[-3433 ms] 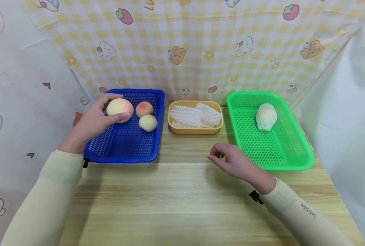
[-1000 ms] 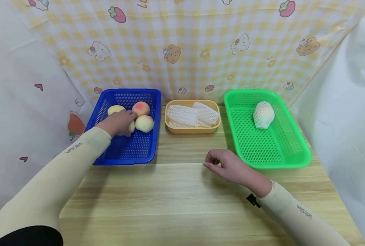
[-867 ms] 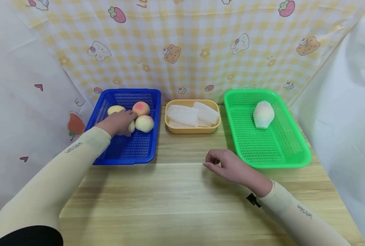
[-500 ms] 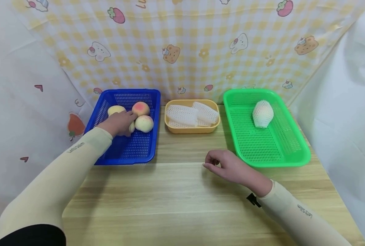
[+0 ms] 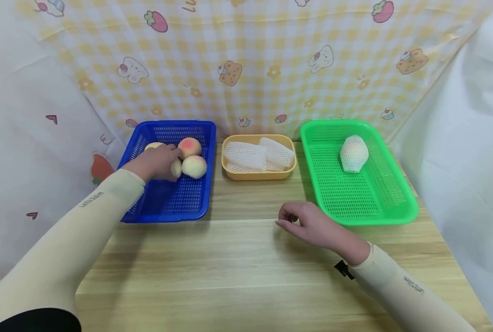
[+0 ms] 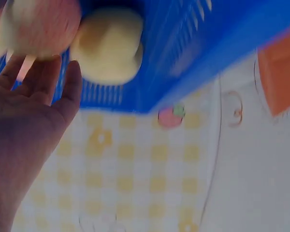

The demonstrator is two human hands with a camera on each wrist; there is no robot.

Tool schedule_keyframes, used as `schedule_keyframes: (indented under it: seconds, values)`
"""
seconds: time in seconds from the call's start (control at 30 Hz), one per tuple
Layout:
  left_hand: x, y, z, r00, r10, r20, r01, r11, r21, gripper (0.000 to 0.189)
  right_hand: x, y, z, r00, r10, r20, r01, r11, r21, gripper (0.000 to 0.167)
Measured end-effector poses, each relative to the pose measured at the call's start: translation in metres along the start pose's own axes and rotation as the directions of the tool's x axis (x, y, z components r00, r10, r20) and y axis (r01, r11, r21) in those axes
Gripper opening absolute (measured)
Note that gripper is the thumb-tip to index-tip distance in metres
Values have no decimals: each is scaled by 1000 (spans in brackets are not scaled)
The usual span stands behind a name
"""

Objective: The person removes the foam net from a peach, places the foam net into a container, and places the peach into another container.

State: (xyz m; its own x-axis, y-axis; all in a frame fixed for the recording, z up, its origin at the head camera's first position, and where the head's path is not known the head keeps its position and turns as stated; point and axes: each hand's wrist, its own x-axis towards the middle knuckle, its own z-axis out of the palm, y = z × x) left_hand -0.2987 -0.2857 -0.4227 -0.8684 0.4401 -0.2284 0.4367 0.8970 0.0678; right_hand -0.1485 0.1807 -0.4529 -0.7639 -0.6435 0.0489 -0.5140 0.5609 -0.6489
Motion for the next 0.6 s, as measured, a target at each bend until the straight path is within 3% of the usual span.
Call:
schedule_keyframes:
  seconds: [0.17,0.27,0.33,0.47,0.6]
  values:
    - [-14,18,-38,1000,-11,-23,10,998,-61,66,0,0,-2,1000,11,-3,-11,1000,1,12]
    - [-27,40,-55,995,1,-99,-18,985,-169,59,0,0,-2,1000,8,-8,-8,1000,4,11]
    - [-37,58,-59,985,17,-172,-61,965,-254,52,0,0,-1,1000,4,-10,-4,1000,8,11]
    - [-56,98,-52,943,70,-327,-192,914,-358,39,1,2,-1,1000,-5,-9,5,1000,12,12]
    - [-61,143,-32,876,199,-438,-359,877,-320,34,0,5,0,1000,4,-17,-4,1000,20,11]
